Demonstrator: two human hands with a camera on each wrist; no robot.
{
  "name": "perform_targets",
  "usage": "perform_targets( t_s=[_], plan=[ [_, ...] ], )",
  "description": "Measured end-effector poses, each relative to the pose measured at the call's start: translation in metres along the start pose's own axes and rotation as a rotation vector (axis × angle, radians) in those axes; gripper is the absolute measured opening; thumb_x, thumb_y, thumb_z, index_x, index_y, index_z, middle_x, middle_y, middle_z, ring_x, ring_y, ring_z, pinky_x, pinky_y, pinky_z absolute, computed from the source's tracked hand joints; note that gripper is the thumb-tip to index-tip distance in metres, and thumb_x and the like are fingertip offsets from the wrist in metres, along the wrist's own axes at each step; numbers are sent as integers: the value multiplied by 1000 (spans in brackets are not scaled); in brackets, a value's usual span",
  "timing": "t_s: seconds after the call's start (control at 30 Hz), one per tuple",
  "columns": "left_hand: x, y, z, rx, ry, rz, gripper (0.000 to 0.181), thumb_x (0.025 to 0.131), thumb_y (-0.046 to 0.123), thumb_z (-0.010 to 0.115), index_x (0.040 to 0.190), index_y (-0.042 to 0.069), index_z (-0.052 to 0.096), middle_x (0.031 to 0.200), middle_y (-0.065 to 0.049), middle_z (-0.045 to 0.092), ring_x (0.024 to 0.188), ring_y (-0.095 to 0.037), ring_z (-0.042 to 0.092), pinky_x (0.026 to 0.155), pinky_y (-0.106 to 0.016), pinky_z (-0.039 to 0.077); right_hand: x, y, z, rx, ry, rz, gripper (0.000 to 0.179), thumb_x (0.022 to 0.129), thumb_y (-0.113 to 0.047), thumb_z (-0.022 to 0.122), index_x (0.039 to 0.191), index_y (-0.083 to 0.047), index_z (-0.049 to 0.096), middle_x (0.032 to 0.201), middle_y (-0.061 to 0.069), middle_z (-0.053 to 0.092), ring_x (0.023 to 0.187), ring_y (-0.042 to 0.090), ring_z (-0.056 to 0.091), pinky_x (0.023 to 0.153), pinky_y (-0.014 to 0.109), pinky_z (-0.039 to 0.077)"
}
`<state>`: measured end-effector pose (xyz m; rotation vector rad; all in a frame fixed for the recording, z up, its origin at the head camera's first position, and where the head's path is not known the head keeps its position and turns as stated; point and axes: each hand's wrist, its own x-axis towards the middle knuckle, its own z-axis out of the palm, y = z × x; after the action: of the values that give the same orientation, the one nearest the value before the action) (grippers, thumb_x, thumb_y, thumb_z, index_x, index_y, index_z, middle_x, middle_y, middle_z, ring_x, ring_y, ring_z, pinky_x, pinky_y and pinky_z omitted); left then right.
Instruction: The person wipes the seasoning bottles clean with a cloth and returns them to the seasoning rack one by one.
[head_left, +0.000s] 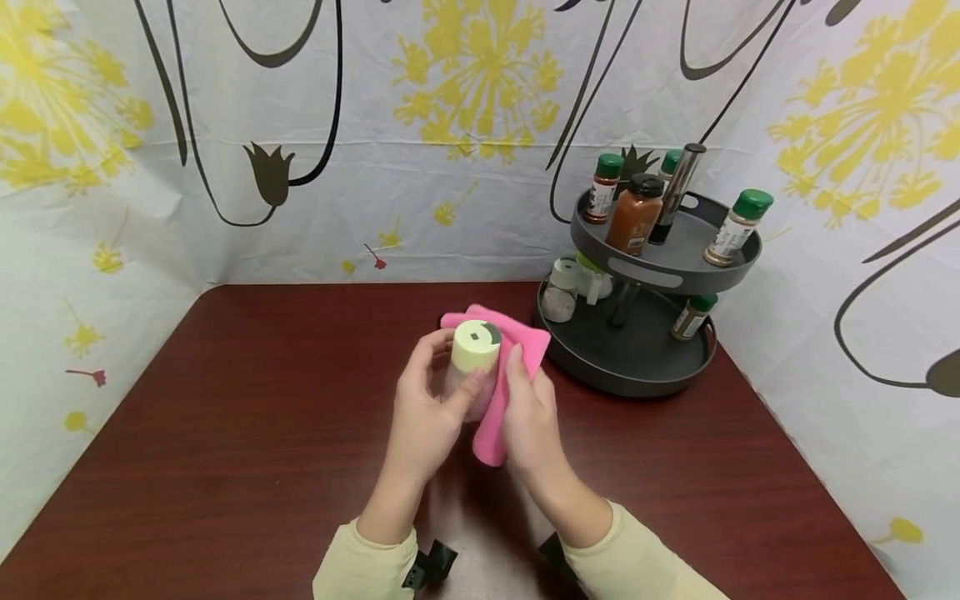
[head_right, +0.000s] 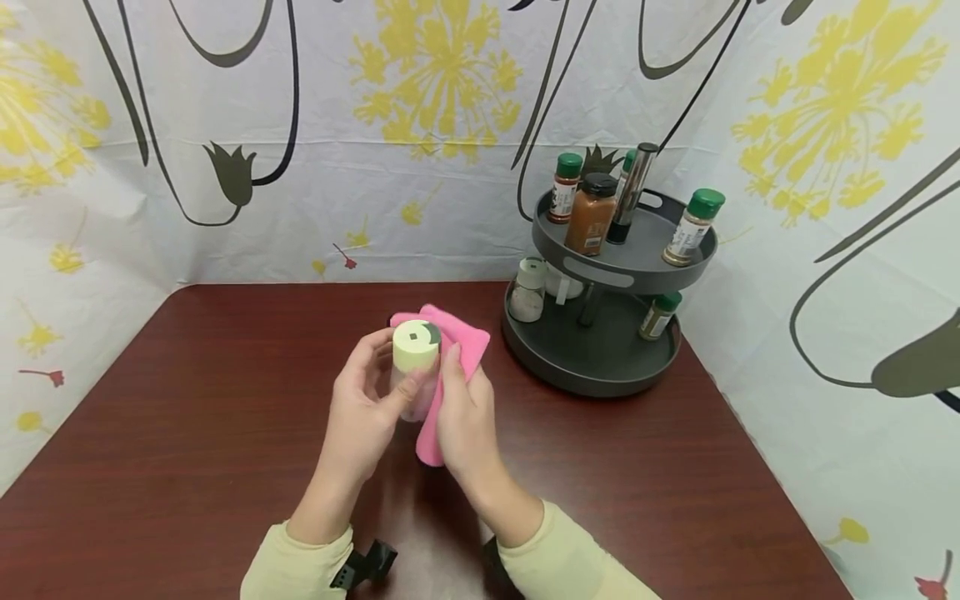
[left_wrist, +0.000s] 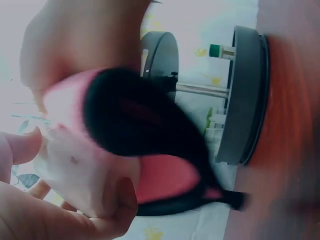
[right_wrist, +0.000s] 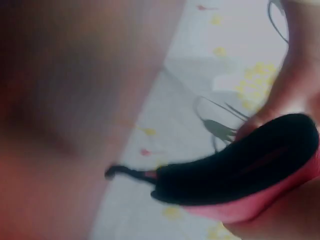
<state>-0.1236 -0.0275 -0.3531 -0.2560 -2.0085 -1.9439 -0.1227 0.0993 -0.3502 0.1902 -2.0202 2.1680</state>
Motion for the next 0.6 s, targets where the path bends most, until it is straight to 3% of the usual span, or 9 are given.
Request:
perform_targets(
  t_s=[0.07,0.17,0.27,0.47,0.6],
  plan=[
    [-1,-2,2,15,-16,-1,49,93,6,81,138,7,61,132,-13,67,122,-27,63,105,-49,52,1,-11,0,26,20,-90,51,117,-38,31,143,-6,60,133,9,69,118,15,64,102,23,52],
    [-3,-4,4,20,-29,-5,48,92,7,82,136,9,62,131,-11,67,121,-26,63,102,-46,54,-2,-22,1,25,74,-193,50,117,-37,33,134,1,60,113,9,66,105,18,62,95,23,50],
    [-4,-3,4,4,-18,0,48,91,6,83,135,8,62,131,-11,67,120,-26,64,100,-39,56,-8,-23,4,25,98,-225,48,117,-32,34,126,8,59,97,7,62,92,15,61,87,23,51],
    [-2,-2,2,-24,80,41,49,90,3,82,135,5,63,129,-14,70,117,-21,67,95,-31,57,-16,0,7,-21,70,-115,45,117,-29,35,126,5,63,102,12,71,95,11,69,88,24,55],
    [-1,-2,-3,-91,133,68,45,93,0,78,134,0,61,126,-18,70,116,-18,68,97,-27,57,-17,14,4,-71,0,-10,47,117,-33,34,127,2,64,111,18,72,100,11,68,92,25,55]
  ],
)
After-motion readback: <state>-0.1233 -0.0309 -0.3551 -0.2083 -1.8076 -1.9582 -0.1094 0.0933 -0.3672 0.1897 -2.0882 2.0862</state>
